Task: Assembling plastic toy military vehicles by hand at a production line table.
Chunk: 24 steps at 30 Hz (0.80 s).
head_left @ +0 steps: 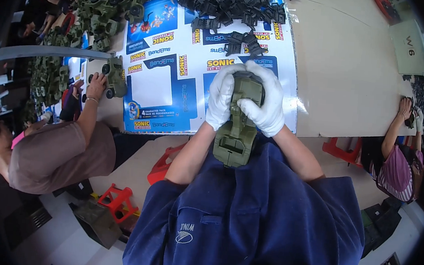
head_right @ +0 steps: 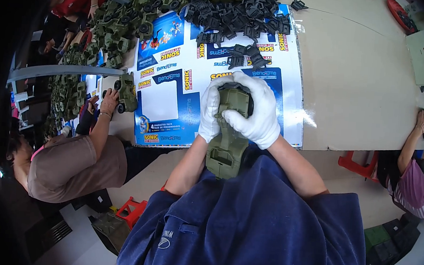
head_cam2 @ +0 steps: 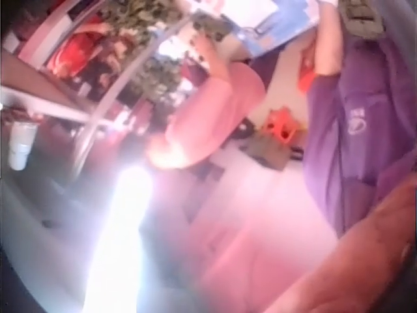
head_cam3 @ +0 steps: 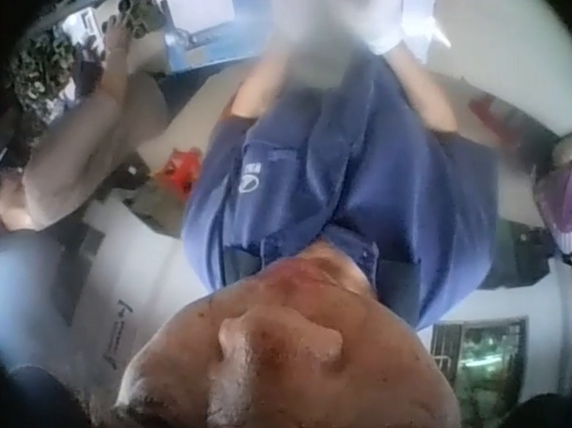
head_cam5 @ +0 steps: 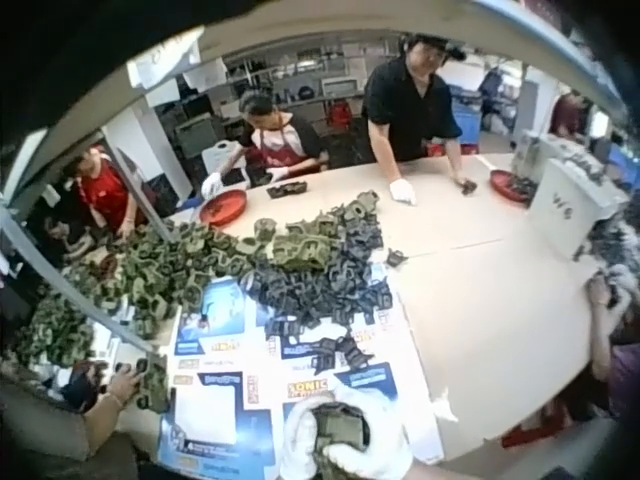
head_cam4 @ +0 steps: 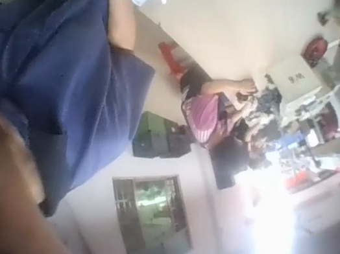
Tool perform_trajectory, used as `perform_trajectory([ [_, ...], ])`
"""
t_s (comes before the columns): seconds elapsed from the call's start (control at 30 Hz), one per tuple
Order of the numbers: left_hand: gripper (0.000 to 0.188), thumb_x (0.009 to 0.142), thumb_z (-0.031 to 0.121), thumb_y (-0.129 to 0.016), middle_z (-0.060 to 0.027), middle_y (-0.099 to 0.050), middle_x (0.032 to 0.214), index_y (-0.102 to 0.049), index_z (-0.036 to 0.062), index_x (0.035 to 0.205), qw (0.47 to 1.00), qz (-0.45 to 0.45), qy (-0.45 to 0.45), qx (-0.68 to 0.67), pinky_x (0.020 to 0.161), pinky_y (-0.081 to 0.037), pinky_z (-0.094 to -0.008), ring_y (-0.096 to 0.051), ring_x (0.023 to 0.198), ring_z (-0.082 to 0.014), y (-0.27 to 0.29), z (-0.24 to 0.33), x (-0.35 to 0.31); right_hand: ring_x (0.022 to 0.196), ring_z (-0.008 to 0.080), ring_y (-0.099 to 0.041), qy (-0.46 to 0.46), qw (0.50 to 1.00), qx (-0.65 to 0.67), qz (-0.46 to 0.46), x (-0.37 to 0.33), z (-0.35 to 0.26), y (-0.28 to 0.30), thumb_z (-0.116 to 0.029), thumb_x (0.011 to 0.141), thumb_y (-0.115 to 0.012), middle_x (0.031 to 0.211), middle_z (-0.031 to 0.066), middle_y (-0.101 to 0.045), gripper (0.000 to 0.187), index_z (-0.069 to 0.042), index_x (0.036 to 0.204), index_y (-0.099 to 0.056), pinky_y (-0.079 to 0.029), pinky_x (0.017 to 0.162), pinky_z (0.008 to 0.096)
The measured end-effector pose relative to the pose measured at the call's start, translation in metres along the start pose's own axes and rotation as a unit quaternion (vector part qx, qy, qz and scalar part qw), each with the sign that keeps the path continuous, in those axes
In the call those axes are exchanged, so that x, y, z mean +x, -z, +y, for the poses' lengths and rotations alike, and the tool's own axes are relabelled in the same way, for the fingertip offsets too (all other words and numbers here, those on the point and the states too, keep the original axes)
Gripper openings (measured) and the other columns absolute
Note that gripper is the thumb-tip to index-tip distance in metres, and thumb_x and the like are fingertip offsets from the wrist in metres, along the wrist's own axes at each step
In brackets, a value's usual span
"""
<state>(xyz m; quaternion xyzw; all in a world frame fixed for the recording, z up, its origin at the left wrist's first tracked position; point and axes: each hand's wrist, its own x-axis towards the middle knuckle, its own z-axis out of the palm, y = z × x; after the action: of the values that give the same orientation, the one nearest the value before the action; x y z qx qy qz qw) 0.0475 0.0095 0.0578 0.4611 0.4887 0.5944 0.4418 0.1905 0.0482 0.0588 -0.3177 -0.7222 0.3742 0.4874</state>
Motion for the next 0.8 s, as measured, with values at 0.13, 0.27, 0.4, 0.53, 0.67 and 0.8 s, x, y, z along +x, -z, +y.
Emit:
perform_trajectory([
  [0.13,0.052,0.105,0.043,-0.036,-0.0118,-0.062,0.107,-0.062,-0.0015,0.110,1.000,0.000,0.007,-0.006,0.093,-0.045,-0.0330,-0.060,0.101,-0.0216,0.004,-0.003,-0.013,0.102,0.0366,-0.062,0.011,1.000,-0.021,0.001,-0.007,-0.013,-0.002,-0.027,0.064,-0.081,0.117,0.0184,-0.065,0.069,-0.002,0.123,-0.055,-0.049,0.092,0.0439],
  [0.27,0.057,0.103,0.051,-0.036,-0.0110,-0.061,0.114,-0.059,0.0005,0.117,0.997,0.001,0.062,-0.047,0.096,-0.044,-0.0343,-0.058,0.107,-0.0206,0.002,-0.006,-0.029,0.105,0.0382,-0.062,-0.025,0.998,-0.046,-0.032,-0.021,-0.010,-0.004,-0.030,0.067,-0.082,0.116,0.0187,-0.064,0.071,-0.002,0.126,-0.053,-0.048,0.093,0.0454],
  [0.4,0.073,0.098,0.066,-0.035,-0.0112,-0.058,0.124,-0.056,0.0015,0.125,0.984,-0.007,0.107,-0.144,0.101,-0.042,-0.0356,-0.055,0.116,-0.0203,0.005,0.008,-0.026,0.105,0.0379,-0.062,-0.032,0.996,-0.069,-0.041,-0.004,-0.034,-0.001,-0.030,0.066,-0.083,0.115,0.0185,-0.064,0.076,-0.003,0.130,-0.052,-0.047,0.093,0.0459],
  [0.53,0.073,0.099,0.065,-0.032,-0.0122,-0.059,0.119,-0.057,0.0003,0.121,0.991,-0.016,0.081,-0.107,0.099,-0.043,-0.0365,-0.057,0.112,-0.0225,0.014,0.004,-0.028,0.095,0.0336,-0.062,0.044,0.995,-0.084,-0.023,-0.006,-0.034,-0.006,-0.025,0.062,-0.082,0.109,0.0147,-0.064,0.075,-0.005,0.129,-0.053,-0.046,0.089,0.0438],
  [0.67,0.063,0.101,0.054,-0.032,-0.0132,-0.059,0.111,-0.058,-0.0017,0.114,0.996,0.011,0.038,-0.075,0.095,-0.044,-0.0366,-0.058,0.105,-0.0239,0.016,0.001,-0.038,0.093,0.0327,-0.061,0.051,0.996,-0.069,-0.028,-0.009,-0.038,-0.007,-0.024,0.062,-0.082,0.109,0.0135,-0.064,0.073,-0.004,0.127,-0.054,-0.046,0.089,0.0437],
  [0.8,0.058,0.103,0.047,-0.031,-0.0139,-0.059,0.109,-0.059,-0.0034,0.112,1.000,-0.002,-0.008,-0.013,0.095,-0.044,-0.0359,-0.058,0.104,-0.0242,0.020,0.005,-0.043,0.092,0.0322,-0.061,0.050,0.996,-0.062,-0.042,-0.015,-0.037,-0.007,-0.022,0.062,-0.082,0.111,0.0133,-0.064,0.073,-0.003,0.127,-0.054,-0.046,0.089,0.0429],
])
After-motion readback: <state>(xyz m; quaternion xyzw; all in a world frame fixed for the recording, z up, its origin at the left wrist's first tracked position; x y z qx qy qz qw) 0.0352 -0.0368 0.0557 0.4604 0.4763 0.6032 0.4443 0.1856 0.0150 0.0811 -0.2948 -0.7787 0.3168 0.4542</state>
